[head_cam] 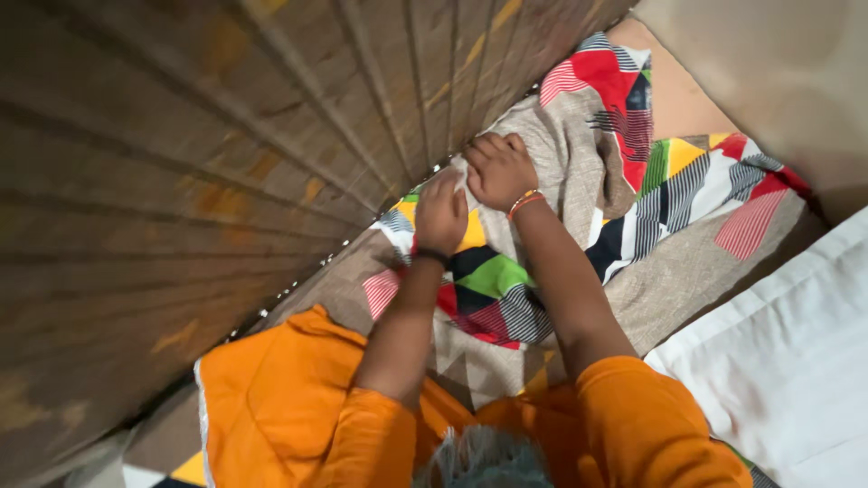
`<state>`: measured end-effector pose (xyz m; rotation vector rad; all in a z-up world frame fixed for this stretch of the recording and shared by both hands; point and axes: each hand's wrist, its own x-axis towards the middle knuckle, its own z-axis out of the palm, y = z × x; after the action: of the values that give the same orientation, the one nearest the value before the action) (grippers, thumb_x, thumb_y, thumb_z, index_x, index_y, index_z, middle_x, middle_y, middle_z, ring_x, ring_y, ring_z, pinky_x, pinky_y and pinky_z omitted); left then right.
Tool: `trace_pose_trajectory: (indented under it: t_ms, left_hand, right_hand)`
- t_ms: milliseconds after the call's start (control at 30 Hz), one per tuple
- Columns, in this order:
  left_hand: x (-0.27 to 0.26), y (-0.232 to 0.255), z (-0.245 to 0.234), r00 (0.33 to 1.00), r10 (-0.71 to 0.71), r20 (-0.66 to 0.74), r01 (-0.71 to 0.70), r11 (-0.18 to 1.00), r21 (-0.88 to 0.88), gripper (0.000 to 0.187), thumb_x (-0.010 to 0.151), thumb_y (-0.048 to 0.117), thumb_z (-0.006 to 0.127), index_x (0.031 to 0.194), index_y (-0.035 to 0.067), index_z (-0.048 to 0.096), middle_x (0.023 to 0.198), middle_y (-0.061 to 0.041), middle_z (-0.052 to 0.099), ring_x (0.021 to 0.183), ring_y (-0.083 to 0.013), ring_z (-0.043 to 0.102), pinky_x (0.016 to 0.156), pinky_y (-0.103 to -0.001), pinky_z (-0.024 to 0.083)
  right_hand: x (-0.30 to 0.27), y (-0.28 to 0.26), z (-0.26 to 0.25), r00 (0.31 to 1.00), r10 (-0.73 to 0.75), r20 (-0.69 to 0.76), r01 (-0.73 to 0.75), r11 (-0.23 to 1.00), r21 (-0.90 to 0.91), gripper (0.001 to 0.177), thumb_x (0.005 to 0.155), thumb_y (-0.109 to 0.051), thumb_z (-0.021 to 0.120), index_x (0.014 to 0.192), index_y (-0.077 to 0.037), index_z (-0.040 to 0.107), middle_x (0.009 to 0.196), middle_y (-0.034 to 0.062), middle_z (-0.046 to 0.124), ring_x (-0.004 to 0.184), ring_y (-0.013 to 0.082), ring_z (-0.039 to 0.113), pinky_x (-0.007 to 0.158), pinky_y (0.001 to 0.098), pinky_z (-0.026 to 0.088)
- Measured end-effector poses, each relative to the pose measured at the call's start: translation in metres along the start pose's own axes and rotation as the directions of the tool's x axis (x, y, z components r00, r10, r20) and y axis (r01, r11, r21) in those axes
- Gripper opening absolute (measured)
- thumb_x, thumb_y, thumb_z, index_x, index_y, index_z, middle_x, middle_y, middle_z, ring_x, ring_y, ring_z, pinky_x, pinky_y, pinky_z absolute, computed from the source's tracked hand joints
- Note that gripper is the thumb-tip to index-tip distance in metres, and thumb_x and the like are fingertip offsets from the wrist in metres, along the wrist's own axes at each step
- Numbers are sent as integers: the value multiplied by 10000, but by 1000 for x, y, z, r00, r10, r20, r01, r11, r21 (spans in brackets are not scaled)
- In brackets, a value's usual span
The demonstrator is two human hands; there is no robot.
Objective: The person sits on a bed and folds a large, patterned bed sheet by hand. They smooth the fabric, fold it in half, and then fold it again into a smaller rectangle. A white pillow is moved aside to facilitate the folding process.
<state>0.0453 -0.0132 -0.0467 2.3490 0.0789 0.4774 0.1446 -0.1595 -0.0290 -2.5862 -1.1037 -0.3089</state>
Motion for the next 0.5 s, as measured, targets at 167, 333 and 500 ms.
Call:
trace_pose_trajectory:
  t_ms: [167,333,500]
  left_hand:
    - [-110,17,-62,920,-197,-339,144,974,-173,232,1010,47,526,1214,28,637,1245,-179,690,1180,-379,648,1070,-454,499]
    - [-152,7,-110,929,-276,-248,286,958,3,356,924,35,523,1266,2,616,1339,-199,628,1275,-389,568,1119,-466,435]
    - [-191,14,-106,994,-97,-48,104,975,198,347,838,130,629,1170,34,654,1330,-184,607,1234,-386,552,1054,-486,410]
  right_hand:
    - [-9,-16,14,998,64,-19,-66,986,-152,351,932,-271,575,1212,-90,683,1347,123,640,1269,300,568,1030,511,400]
    - [-63,-88,-25,976,200,-83,-173,950,259,464,974,-279,649,1344,-7,585,1398,230,552,1268,426,540,1080,511,438]
    - [-158,-191,-74,991,78,110,-115,918,379,430,867,-249,737,1252,-92,632,1302,166,615,1195,391,588,1027,466,480]
